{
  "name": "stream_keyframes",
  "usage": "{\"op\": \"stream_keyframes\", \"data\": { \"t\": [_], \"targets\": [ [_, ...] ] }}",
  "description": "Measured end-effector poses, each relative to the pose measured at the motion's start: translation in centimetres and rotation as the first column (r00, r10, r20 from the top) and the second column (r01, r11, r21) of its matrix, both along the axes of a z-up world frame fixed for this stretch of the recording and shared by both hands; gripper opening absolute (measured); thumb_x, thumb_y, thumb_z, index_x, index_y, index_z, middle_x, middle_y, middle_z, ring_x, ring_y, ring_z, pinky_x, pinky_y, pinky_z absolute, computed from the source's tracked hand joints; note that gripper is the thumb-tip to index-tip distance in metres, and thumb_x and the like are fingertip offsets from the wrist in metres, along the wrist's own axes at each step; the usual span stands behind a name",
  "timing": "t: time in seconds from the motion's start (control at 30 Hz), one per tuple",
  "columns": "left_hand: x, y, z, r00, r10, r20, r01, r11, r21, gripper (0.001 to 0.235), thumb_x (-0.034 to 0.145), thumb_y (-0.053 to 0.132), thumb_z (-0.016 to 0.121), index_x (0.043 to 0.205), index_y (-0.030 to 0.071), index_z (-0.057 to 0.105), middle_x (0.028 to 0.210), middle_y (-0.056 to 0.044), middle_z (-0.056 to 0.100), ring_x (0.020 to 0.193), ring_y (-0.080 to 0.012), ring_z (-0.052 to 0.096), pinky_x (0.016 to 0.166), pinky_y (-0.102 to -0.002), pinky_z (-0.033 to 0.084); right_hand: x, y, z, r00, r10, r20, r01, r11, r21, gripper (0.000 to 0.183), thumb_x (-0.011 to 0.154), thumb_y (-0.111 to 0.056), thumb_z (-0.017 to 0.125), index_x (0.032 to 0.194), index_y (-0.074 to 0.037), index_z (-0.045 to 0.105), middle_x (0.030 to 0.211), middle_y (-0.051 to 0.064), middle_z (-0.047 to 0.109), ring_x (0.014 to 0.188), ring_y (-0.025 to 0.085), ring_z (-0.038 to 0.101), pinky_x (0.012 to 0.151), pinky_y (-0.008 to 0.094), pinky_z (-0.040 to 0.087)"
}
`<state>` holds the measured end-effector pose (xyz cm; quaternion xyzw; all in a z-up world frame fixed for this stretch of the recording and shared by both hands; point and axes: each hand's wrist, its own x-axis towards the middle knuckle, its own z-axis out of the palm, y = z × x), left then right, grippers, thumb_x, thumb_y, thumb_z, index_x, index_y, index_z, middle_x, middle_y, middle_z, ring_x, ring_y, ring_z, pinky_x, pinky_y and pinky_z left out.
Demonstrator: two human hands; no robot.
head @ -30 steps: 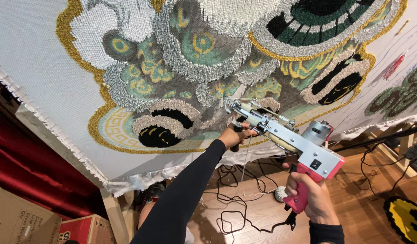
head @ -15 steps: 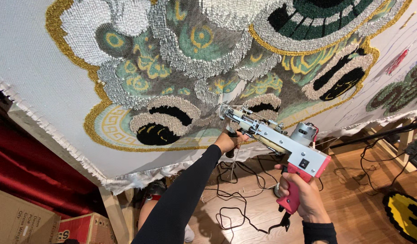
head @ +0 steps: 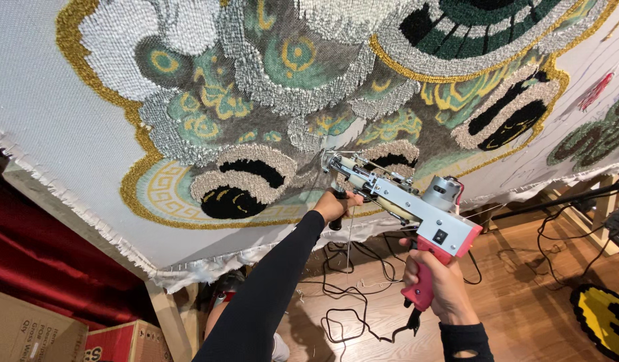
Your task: The person uses a handheld tufting gun to apply yarn to a large canvas stretched on a frame. They guide the tool along a pre-drawn design, filling in sections with light-colored yarn. The person occasionally pauses to manually adjust the yarn or the canvas surface.
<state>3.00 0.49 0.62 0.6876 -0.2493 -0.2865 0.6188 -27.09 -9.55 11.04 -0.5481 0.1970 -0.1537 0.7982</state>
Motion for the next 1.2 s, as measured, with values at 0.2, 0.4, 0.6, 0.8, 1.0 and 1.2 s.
{"op": "stream_keyframes", "data": {
  "t": [0.2, 0.4, 0.6, 0.8, 1.0, 1.2],
  "targets": [
    [2.5, 1.3, -0.6, 0.991, 0.125, -0.047, -0.127, 0.990, -0.056, 0.025, 0.087, 0.027, 0.082, 0.097, 0.006, 0.075, 0.068, -0.002, 0.068, 0.047, -0.0125, 0.058, 0.047, -0.030, 0.049, 3.2, 1.4, -1.5, 0.998, -0.031, 0.059, 0.040, 0.985, -0.170, 0.026, 0.088, -0.004, 0.061, 0.111, 0.006, 0.065, 0.061, 0.007, 0.055, 0.048, 0.018, 0.053, 0.046, 0.033, 0.045],
    [5.8, 2.2, -2.1, 0.977, 0.212, 0.006, -0.212, 0.977, -0.020, 0.030, 0.089, 0.029, 0.078, 0.108, 0.005, 0.079, 0.063, -0.002, 0.059, 0.043, -0.0114, 0.053, 0.042, -0.030, 0.046, 5.2, 4.3, -2.9, 0.994, -0.081, 0.073, 0.102, 0.926, -0.364, 0.015, 0.089, -0.005, 0.066, 0.102, 0.000, 0.069, 0.060, 0.005, 0.057, 0.049, 0.014, 0.053, 0.046, 0.030, 0.042],
    [7.0, 2.1, -2.0, 0.976, 0.214, 0.051, -0.214, 0.977, 0.002, 0.033, 0.093, 0.030, 0.073, 0.109, 0.002, 0.075, 0.086, -0.004, 0.079, 0.042, -0.0120, 0.055, 0.042, -0.030, 0.046, 5.8, 4.8, -3.5, 0.990, -0.114, 0.080, 0.135, 0.922, -0.363, 0.009, 0.090, -0.007, 0.066, 0.090, 0.002, 0.066, 0.058, 0.006, 0.058, 0.049, 0.014, 0.055, 0.046, 0.030, 0.045],
    [7.6, 2.3, -0.4, 0.977, 0.203, 0.072, -0.203, 0.979, -0.008, 0.034, 0.093, 0.030, 0.073, 0.108, -0.001, 0.076, 0.090, -0.005, 0.080, 0.047, -0.0106, 0.059, 0.043, -0.030, 0.049, 6.7, 4.4, -4.1, 0.983, -0.097, 0.158, 0.138, 0.952, -0.273, 0.010, 0.089, -0.003, 0.062, 0.097, 0.004, 0.064, 0.065, 0.007, 0.060, 0.050, 0.015, 0.056, 0.047, 0.031, 0.046],
    [7.4, 2.6, 1.1, 0.979, 0.178, 0.097, -0.177, 0.984, -0.011, 0.032, 0.092, 0.033, 0.072, 0.105, 0.003, 0.077, 0.087, -0.002, 0.080, 0.047, -0.0099, 0.058, 0.044, -0.030, 0.049, 6.4, 4.9, -3.6, 0.979, -0.099, 0.178, 0.145, 0.952, -0.270, 0.013, 0.091, -0.002, 0.061, 0.100, 0.007, 0.064, 0.064, 0.007, 0.058, 0.051, 0.016, 0.055, 0.048, 0.030, 0.045],
    [7.1, 2.9, 1.8, 0.973, 0.192, 0.131, -0.196, 0.980, 0.016, 0.037, 0.093, 0.037, 0.074, 0.104, 0.002, 0.078, 0.082, -0.001, 0.077, 0.047, -0.0103, 0.056, 0.044, -0.030, 0.047, 6.1, 5.9, -1.6, 0.979, -0.114, 0.170, 0.154, 0.958, -0.241, 0.020, 0.088, -0.001, 0.061, 0.105, 0.007, 0.067, 0.058, 0.006, 0.055, 0.049, 0.015, 0.052, 0.048, 0.029, 0.042]
  ]
}}
